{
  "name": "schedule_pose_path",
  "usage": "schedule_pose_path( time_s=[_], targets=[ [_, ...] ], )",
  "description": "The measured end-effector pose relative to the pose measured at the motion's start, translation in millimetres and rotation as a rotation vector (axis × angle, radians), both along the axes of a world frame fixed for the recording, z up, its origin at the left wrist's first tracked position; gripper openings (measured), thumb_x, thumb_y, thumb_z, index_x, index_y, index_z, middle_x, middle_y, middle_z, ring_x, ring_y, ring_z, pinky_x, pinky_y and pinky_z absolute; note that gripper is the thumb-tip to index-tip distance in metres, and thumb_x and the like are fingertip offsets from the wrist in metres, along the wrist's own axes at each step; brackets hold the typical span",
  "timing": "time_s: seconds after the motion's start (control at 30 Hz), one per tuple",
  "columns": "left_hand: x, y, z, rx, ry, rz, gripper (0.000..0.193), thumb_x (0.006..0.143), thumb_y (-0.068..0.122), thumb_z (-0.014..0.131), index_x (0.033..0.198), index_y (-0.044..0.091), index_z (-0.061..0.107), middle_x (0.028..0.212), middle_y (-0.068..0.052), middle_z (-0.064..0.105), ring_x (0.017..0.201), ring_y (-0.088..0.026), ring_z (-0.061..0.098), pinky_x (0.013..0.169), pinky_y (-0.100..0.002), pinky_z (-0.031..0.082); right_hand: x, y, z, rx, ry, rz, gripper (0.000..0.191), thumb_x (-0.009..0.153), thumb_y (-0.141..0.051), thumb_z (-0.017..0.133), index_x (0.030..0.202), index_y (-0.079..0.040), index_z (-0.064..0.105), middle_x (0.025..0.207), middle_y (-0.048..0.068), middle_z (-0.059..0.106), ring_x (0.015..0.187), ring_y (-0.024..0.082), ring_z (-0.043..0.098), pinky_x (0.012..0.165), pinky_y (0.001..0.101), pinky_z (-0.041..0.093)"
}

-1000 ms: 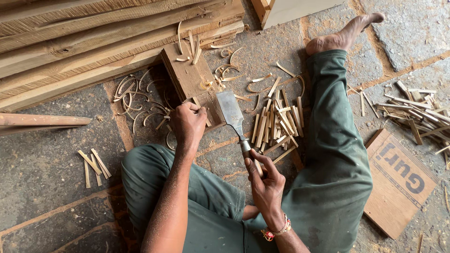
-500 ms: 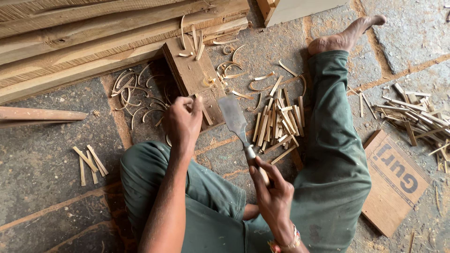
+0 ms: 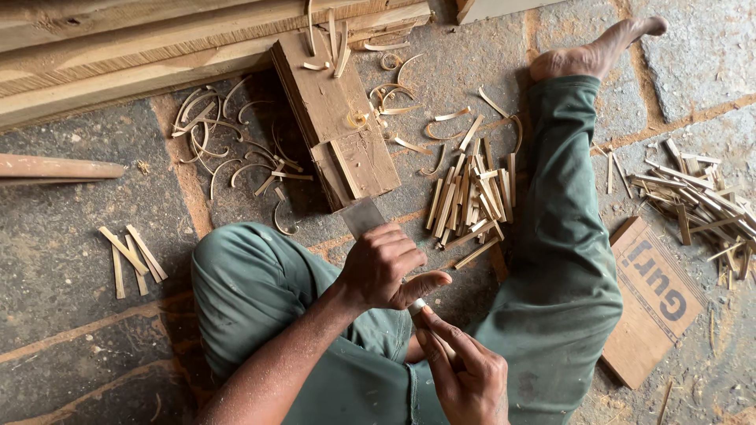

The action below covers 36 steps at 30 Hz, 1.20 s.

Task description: The person sits on the floor and uses a chisel to carve small wooden sticks. They repeatedly shave thin strips from the sticks and place the finished pieces into a pile.

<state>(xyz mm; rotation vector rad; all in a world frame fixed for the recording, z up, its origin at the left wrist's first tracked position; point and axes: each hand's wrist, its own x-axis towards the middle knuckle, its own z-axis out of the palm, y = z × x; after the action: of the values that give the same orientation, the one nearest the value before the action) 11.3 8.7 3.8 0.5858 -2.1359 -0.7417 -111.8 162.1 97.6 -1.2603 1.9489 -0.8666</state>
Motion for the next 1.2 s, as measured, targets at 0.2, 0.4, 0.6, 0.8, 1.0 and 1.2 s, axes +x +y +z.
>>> schedule_pose_path(
  time_s=[0.2, 0.4, 0.6, 0.8, 1.0, 1.2],
  targets=[
    [-1.3, -2.3, -0.5, 0.036, 0.026, 0.000, 0.061, 0.102, 0.055, 0.060, 0.062, 0.010, 0.059, 0.055, -0.005, 0.052, 0.051, -0.021, 0.054, 0.057, -0.038, 0.045, -0.5, -2.5, -2.8, 0.114, -0.002, -0.018, 0.035, 0.085, -0.006, 0.077, 0.120, -0.007, 0.077, 0.082, 0.007, 0.086, 0.050, 0.002, 0.065, 0.044, 0.0229, 0.049],
    [-1.0, -3.4, 1.1, 0.017, 0.034, 0.015, 0.059, 0.102, 0.052, 0.063, 0.062, 0.009, 0.059, 0.055, -0.005, 0.051, 0.053, -0.022, 0.054, 0.058, -0.039, 0.045, -0.4, -3.0, -1.6, 0.015, -0.016, 0.027, 0.034, 0.086, -0.005, 0.075, 0.121, -0.005, 0.075, 0.090, 0.008, 0.086, 0.055, 0.000, 0.067, 0.047, 0.0216, 0.052],
    [-0.5, -4.1, 5.1, 0.016, 0.031, 0.014, 0.059, 0.102, 0.050, 0.064, 0.062, 0.008, 0.059, 0.056, -0.006, 0.051, 0.053, -0.023, 0.054, 0.058, -0.040, 0.045, 0.8, -2.8, -0.8, -0.003, 0.010, 0.019, 0.034, 0.086, -0.005, 0.076, 0.120, -0.004, 0.075, 0.092, 0.008, 0.085, 0.061, 0.001, 0.072, 0.050, 0.0209, 0.055],
    [-0.4, -4.8, 5.9, 0.022, 0.050, 0.017, 0.056, 0.103, 0.050, 0.064, 0.065, 0.008, 0.062, 0.058, -0.006, 0.053, 0.055, -0.022, 0.056, 0.058, -0.039, 0.045, 0.4, -4.0, 0.9, 0.032, 0.005, 0.023, 0.035, 0.086, -0.005, 0.076, 0.121, -0.005, 0.076, 0.089, 0.007, 0.086, 0.057, 0.001, 0.069, 0.051, 0.0211, 0.054],
    [-0.7, -4.5, 0.6, 0.045, -0.005, 0.015, 0.060, 0.102, 0.053, 0.061, 0.062, 0.008, 0.062, 0.054, -0.006, 0.053, 0.051, -0.022, 0.055, 0.057, -0.039, 0.045, 0.7, -4.6, 1.4, -0.007, 0.000, 0.046, 0.034, 0.087, -0.004, 0.075, 0.121, -0.002, 0.074, 0.093, 0.008, 0.085, 0.066, 0.001, 0.071, 0.055, 0.0209, 0.056],
    [-2.9, -6.4, -4.1, 0.103, -0.093, 0.013, 0.070, 0.103, 0.066, 0.044, 0.090, 0.004, 0.074, 0.089, -0.014, 0.074, 0.086, -0.028, 0.073, 0.090, -0.046, 0.055, 1.5, -2.5, -6.7, 0.049, -0.035, 0.043, 0.020, 0.089, -0.006, 0.073, 0.108, -0.001, 0.077, 0.097, 0.010, 0.085, 0.062, 0.001, 0.075, 0.046, 0.0208, 0.056]
  ],
)
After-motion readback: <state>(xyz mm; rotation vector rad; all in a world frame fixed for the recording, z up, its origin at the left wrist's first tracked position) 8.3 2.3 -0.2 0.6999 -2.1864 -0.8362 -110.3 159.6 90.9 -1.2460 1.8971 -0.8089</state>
